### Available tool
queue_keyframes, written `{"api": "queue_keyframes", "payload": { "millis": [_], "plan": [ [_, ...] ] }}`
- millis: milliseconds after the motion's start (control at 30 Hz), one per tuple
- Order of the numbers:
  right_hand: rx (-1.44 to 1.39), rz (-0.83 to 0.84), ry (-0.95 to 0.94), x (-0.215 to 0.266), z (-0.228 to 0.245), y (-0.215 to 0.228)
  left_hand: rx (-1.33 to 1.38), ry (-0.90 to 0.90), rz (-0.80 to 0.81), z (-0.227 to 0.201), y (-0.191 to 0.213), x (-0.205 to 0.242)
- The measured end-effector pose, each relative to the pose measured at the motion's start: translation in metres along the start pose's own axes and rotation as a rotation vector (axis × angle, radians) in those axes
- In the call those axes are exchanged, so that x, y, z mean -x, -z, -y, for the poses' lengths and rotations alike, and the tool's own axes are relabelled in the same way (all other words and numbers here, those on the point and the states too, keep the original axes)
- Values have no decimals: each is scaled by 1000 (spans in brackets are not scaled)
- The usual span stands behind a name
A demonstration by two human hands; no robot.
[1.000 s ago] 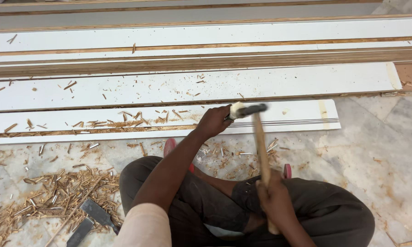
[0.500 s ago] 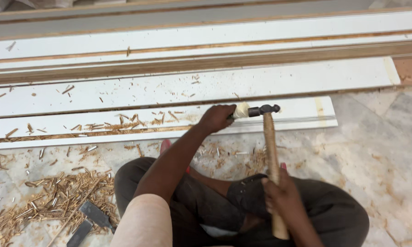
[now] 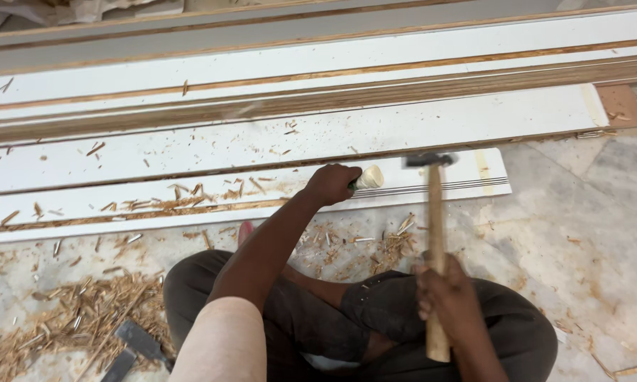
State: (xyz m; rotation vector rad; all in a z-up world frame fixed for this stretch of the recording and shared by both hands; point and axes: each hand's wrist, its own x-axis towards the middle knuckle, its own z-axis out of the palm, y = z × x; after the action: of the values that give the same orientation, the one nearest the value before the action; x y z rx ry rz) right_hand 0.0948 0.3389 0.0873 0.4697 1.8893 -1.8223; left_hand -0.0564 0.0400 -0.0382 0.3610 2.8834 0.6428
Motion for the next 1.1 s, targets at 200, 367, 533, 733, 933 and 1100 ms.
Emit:
{"api": "queue_keyframes", "payload": {
  "millis": [200, 367, 533, 733, 933, 1100],
  "plan": [
    [-132, -209, 172, -12, -3, -7, 19, -17, 1, 5, -4, -8],
    [-73, 166, -162, -23, -25, -20, -54, -3, 8, 11, -15, -11],
    [-167, -85, 90, -28, -15, -10, -13, 12, -12, 20, -11, -12],
    [-37, 80, -45, -27, -28, -29, -73, 62, 84, 19, -12, -10],
    [-149, 31, -60, -29, -25, -20, -100, 63, 89, 33, -14, 3],
    [-298, -224, 199, -26, -16, -18, -11, 51, 41, 27, 6, 9]
  ]
}}
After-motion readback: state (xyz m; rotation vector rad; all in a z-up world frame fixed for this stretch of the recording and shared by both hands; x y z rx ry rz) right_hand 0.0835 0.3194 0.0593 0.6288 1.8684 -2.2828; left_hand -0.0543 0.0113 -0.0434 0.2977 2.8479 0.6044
